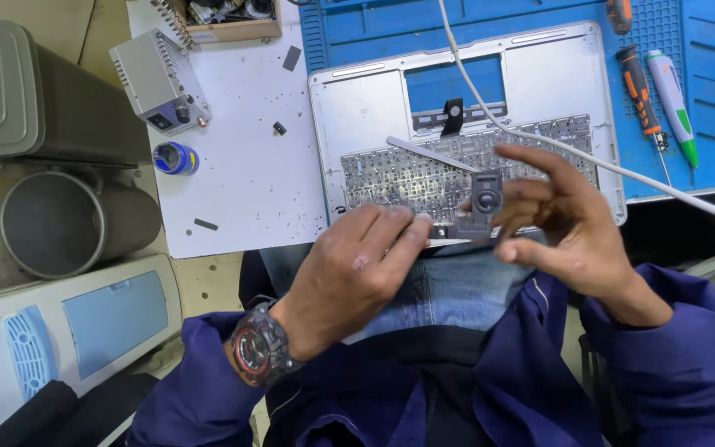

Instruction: The person repairs a disassembled laptop keyboard at a workbench, using a metal pry tool to work along the keyboard assembly and manipulate small components. They lift and reposition a black bracket and speaker part, then continue prying and adjusting parts on the keyboard with the tool and by hand.

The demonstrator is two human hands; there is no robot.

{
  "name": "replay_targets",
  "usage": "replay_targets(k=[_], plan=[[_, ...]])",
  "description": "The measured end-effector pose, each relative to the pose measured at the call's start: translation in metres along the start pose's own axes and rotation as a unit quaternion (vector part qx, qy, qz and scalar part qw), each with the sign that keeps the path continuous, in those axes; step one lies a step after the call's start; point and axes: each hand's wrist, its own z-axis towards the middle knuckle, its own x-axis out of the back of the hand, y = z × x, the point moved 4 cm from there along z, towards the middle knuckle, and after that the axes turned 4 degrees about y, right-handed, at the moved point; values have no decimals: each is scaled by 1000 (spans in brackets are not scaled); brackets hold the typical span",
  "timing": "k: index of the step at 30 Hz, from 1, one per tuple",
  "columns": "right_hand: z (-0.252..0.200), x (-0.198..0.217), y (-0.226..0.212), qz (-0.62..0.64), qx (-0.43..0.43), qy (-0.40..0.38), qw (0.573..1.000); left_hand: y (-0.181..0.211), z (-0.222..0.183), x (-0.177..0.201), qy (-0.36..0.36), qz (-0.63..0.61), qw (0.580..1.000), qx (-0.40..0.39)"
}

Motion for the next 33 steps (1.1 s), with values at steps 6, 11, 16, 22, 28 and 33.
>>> replay_targets(k=[6, 11, 16, 22, 28, 33], plan=[[17, -3, -24, -436, 275, 75, 853, -22, -11, -31, -11, 57, 998, -14], [37, -8, -15, -505, 288, 7, 813, -24, -19, -45, -6, 104, 994, -25], [58, -27, -18, -594, 264, -21, 760, -24, -17, -46, 15, 120, 992, -20], [63, -32, -20, -630, 257, -43, 732, -24, -16, -45, 31, 132, 991, -13], [32, -38, -41, -536, 281, -48, 794, -26, -18, -48, 26, 122, 992, 1], [-6, -41, -43, -277, 144, -94, 945, -27, -18, -46, 39, 105, 994, 0]])
